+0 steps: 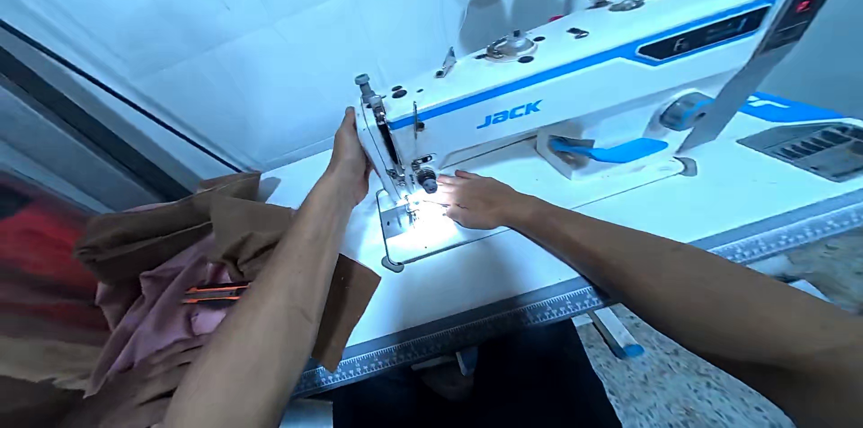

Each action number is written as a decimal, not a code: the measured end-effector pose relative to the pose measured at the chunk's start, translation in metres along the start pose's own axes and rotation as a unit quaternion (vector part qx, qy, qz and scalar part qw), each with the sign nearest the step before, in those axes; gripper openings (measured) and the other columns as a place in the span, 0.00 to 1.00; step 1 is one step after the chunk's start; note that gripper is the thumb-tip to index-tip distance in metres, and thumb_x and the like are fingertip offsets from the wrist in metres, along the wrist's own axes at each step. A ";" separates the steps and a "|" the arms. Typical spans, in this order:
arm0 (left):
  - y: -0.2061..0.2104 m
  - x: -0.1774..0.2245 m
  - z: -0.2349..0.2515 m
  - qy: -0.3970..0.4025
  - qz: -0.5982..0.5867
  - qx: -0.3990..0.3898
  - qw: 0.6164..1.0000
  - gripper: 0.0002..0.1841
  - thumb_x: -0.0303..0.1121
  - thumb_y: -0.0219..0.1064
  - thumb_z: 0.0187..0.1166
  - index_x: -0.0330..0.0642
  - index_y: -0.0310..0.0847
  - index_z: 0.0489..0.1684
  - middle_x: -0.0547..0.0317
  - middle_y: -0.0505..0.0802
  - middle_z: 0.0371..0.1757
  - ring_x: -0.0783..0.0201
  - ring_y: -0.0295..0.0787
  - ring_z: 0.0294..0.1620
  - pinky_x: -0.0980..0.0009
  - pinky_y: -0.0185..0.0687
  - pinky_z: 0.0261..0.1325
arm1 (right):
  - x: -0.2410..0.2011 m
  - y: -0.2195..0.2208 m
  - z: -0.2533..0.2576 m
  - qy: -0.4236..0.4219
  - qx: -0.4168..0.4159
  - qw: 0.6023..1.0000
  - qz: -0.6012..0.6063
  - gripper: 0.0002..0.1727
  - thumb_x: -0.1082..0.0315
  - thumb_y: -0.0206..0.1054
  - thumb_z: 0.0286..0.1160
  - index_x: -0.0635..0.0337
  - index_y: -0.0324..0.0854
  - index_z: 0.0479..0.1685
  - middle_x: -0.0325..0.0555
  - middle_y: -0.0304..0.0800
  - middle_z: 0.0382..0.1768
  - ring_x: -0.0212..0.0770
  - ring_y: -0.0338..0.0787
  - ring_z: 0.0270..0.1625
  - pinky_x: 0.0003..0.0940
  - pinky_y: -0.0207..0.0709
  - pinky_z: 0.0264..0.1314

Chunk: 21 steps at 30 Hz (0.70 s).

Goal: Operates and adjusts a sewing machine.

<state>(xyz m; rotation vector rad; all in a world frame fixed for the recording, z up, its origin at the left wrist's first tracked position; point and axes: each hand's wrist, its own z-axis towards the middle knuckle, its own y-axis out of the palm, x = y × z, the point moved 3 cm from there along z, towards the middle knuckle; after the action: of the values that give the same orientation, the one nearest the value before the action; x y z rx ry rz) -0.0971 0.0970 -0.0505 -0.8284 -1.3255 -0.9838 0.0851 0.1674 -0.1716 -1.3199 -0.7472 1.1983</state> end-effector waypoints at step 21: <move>-0.062 -0.042 -0.085 0.106 0.192 0.076 0.973 0.22 0.36 0.46 0.87 0.37 0.69 0.76 0.51 0.90 0.64 0.60 0.91 0.59 0.61 0.87 0.60 | 0.006 0.002 0.003 0.008 -0.023 1.000 0.007 0.31 0.59 0.39 0.87 0.39 0.67 0.89 0.30 0.66 0.89 0.45 0.54 0.95 0.59 0.42 0.94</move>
<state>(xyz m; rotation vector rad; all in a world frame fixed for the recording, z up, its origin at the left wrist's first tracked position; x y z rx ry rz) -0.1209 -0.0007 -0.1033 -0.7993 -0.9950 -0.6370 0.0833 0.1737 -0.1743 -1.3738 -0.7595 1.1868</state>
